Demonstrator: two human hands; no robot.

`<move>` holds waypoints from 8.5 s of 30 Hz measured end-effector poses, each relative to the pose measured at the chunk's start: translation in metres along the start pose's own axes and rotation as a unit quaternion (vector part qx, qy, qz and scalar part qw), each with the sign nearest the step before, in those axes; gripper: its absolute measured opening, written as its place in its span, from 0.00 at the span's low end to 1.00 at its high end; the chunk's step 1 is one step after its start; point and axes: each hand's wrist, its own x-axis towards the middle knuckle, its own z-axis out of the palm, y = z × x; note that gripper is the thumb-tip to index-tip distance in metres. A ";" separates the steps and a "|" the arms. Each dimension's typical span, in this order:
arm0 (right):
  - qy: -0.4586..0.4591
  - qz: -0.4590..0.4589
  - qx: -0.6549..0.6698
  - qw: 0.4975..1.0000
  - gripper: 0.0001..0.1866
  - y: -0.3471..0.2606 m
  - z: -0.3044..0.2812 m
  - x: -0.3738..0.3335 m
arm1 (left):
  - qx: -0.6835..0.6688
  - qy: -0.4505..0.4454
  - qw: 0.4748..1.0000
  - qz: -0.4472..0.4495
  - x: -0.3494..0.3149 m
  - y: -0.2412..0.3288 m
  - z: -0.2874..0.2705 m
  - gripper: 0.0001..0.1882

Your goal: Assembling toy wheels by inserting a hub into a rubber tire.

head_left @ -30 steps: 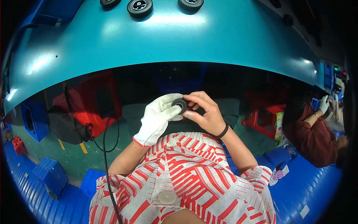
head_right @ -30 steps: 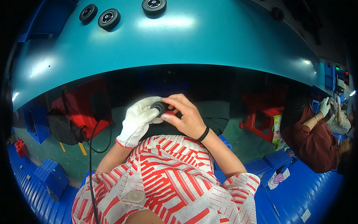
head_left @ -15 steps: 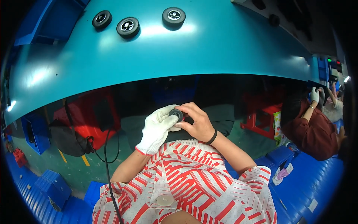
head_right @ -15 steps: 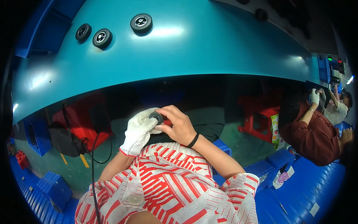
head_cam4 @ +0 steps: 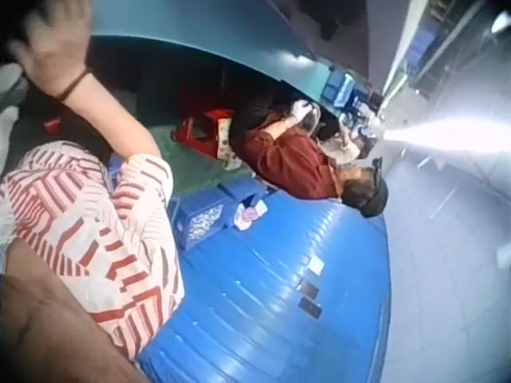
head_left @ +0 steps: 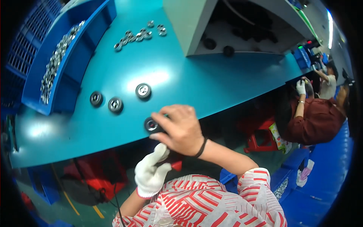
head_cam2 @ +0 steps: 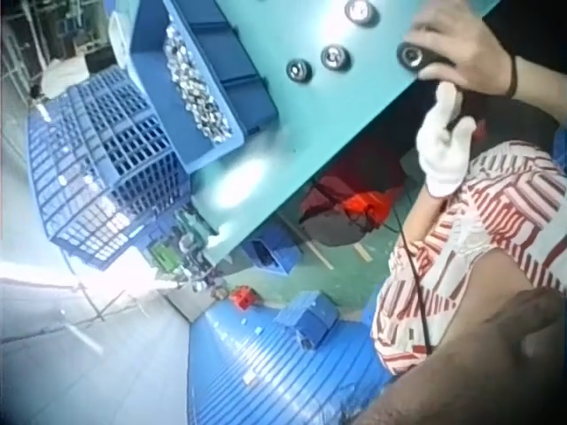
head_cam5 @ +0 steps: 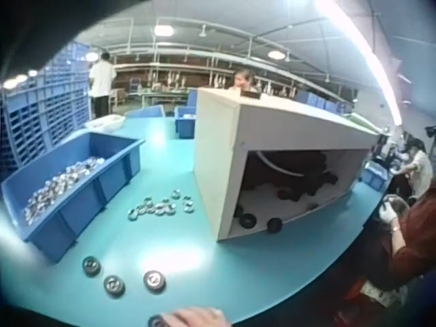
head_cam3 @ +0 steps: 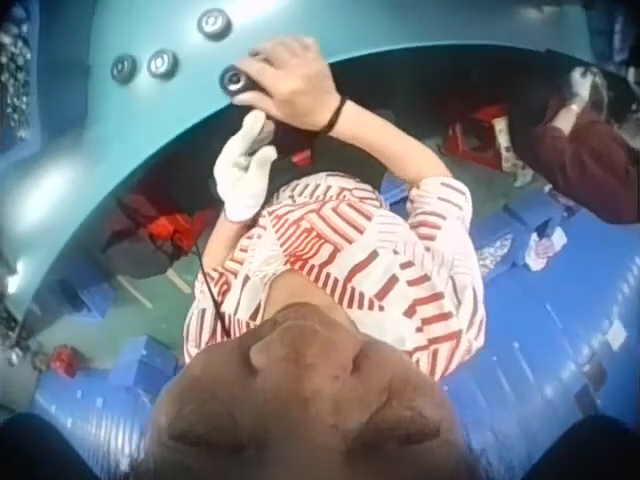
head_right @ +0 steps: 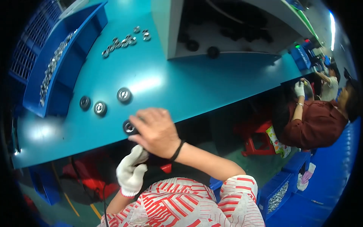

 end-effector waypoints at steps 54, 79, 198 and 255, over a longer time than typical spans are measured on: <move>-0.068 0.138 -0.362 0.920 0.07 0.138 0.046 0.183 | -0.345 -0.026 0.878 -0.331 -0.006 -0.005 -0.011 0.20; -0.125 0.377 0.531 0.748 0.16 -0.003 -0.024 -0.096 | -0.471 0.018 0.805 -0.361 0.004 -0.011 0.012 0.23; -0.166 0.165 0.159 0.959 0.24 -0.009 0.028 -0.109 | -0.228 0.000 0.905 -0.360 -0.004 -0.042 -0.001 0.21; -0.226 0.325 0.396 0.829 0.19 0.011 0.026 -0.117 | -0.080 0.055 0.937 -0.336 -0.008 -0.042 0.007 0.25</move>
